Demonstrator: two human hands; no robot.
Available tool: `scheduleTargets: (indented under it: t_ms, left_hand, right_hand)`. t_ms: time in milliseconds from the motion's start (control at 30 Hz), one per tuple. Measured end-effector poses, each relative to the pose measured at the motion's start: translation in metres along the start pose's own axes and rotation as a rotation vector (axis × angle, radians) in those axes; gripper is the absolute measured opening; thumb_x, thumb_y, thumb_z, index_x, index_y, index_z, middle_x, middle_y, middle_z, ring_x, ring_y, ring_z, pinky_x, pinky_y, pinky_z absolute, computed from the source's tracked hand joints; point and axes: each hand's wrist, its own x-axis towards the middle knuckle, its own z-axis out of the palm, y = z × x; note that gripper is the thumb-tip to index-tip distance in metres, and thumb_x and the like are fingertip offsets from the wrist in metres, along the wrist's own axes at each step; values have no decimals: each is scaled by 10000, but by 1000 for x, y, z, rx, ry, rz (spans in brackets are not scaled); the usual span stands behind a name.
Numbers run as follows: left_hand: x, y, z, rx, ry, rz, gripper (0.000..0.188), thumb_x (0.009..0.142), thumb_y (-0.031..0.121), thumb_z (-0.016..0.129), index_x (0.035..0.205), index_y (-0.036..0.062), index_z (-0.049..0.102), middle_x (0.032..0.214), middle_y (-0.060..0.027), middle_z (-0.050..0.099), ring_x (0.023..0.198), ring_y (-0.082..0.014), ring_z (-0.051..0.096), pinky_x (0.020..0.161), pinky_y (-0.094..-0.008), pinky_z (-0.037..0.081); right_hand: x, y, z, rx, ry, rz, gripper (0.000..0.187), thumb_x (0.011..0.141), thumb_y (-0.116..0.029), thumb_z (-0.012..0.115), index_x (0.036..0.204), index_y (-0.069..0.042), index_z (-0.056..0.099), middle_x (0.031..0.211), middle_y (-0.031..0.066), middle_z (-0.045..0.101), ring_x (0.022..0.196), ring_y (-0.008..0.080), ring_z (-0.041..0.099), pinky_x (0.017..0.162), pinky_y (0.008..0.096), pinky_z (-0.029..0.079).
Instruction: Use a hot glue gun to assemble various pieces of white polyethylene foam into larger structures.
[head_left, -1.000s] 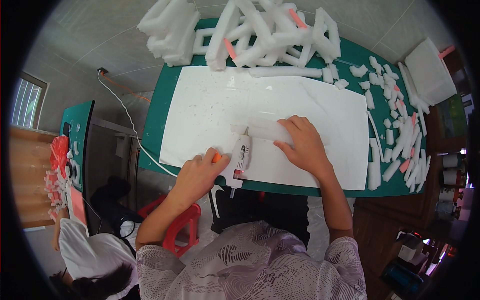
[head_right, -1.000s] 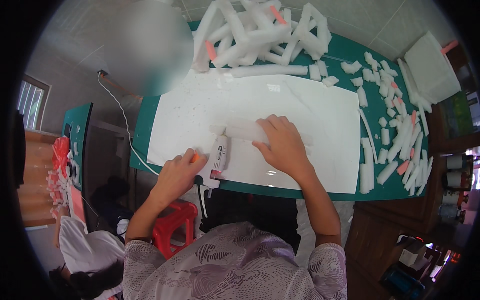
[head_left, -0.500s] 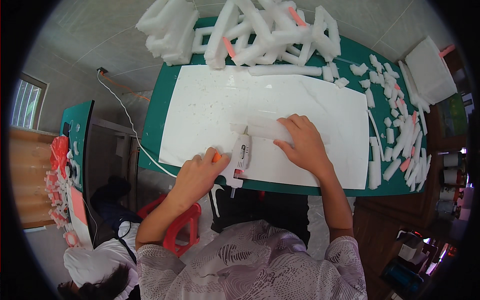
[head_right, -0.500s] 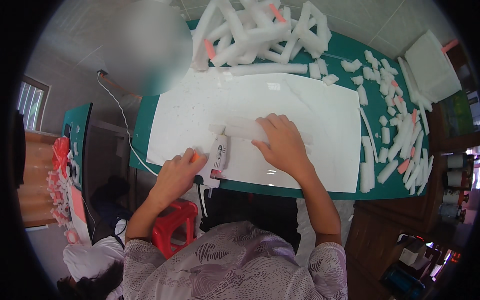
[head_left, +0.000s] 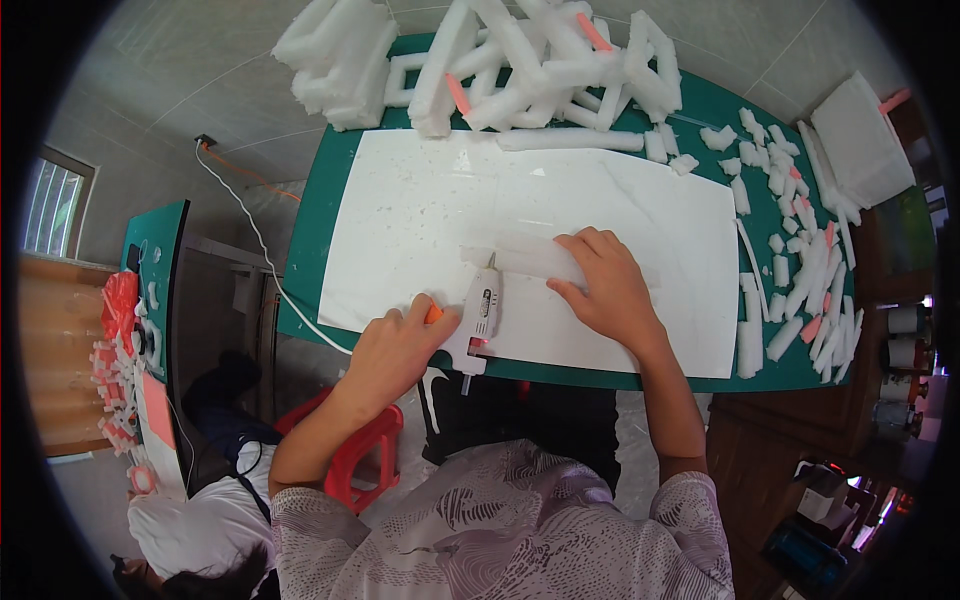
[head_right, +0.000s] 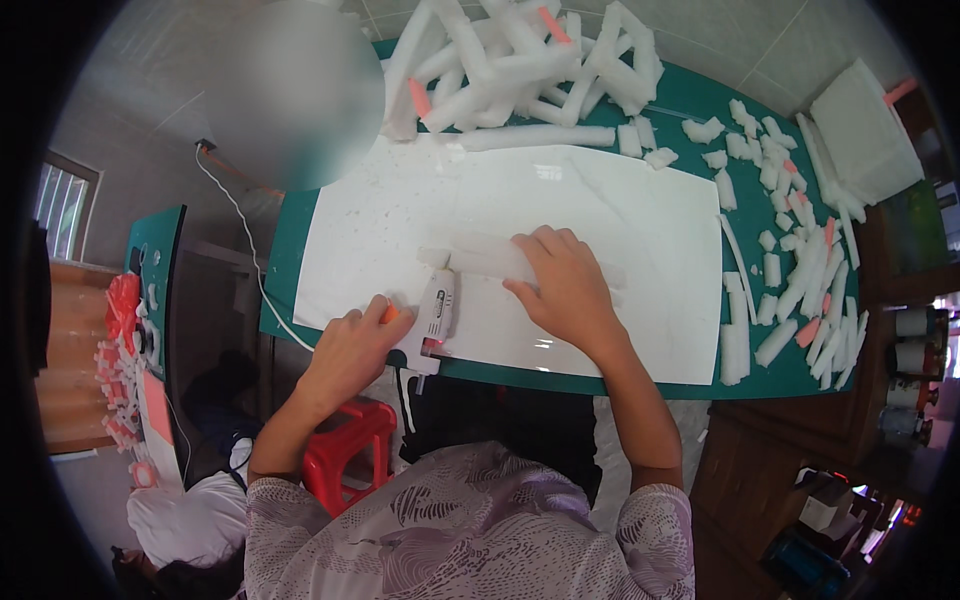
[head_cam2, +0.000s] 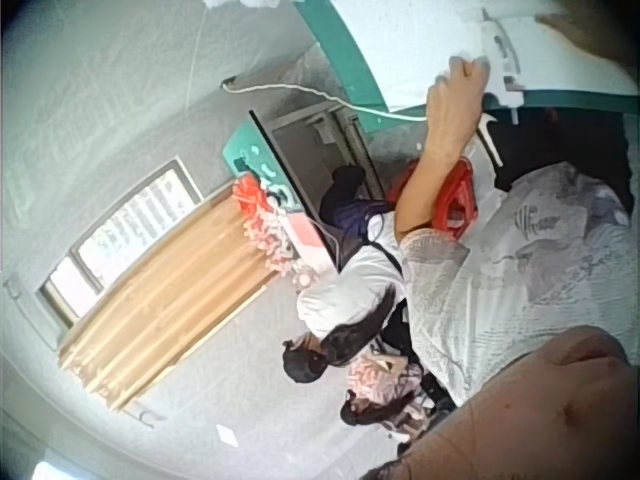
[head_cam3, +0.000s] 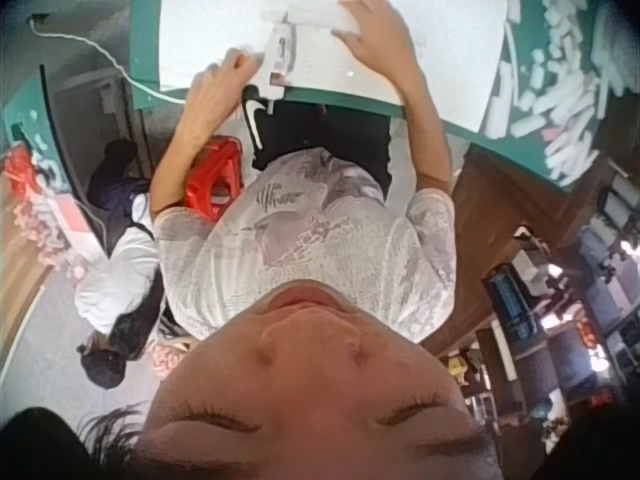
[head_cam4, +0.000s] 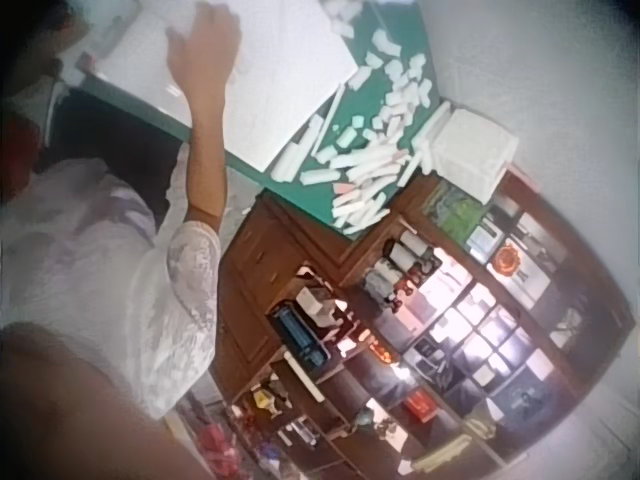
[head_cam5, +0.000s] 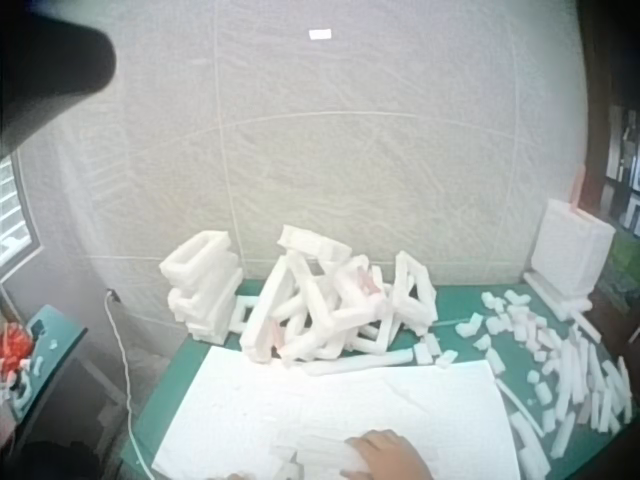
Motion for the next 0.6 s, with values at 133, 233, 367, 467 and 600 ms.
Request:
scheduleTargets:
  t_ms: [133, 233, 367, 467, 600]
  left_hand:
    - [23, 9, 5, -188, 33, 91, 391, 798, -16, 548, 1169, 106, 557, 1042, -173, 589, 793, -395, 645, 667, -484, 537]
    - [-10, -3, -4, -101, -49, -52, 465, 722, -28, 621, 1177, 60, 587, 1107, -204, 608, 890, -431, 644, 717, -511, 530]
    - [5, 12, -21, -2, -89, 59, 264, 920, 53, 575, 1181, 15, 598, 1150, -238, 629, 791, -392, 661, 722, -457, 529]
    - [11, 6, -16, -18, -211, 22, 513, 825, 14, 599, 1330, 63, 523, 1313, -271, 525, 906, -480, 627, 788, -510, 516]
    - [11, 19, -27, 16, -250, 11, 546, 830, -7, 579, 1365, 52, 492, 1283, -271, 539, 961, -464, 629, 820, -496, 512]
  right_hand:
    - [-24, 34, 7, 62, 120, 22, 478, 786, -210, 763, 1192, -11, 610, 1151, 186, 595, 1093, 390, 537, 975, 479, 409]
    - [1, 20, 55, 261, 158, -64, 485, 749, -221, 777, 1161, -24, 615, 1199, 189, 581, 1150, 385, 518, 1020, 478, 382]
    - [2, 14, 46, 27, 113, -45, 392, 745, -298, 770, 1001, -33, 634, 1076, 136, 574, 1064, 317, 532, 909, 433, 417]
    - [-4, 17, 33, -22, 126, 7, 385, 750, -323, 758, 980, -31, 658, 1065, 122, 582, 1068, 309, 533, 915, 421, 419]
    - [-5, 19, 31, -75, 130, -13, 390, 756, -355, 758, 986, -52, 673, 1065, 86, 576, 1069, 275, 523, 898, 389, 417]
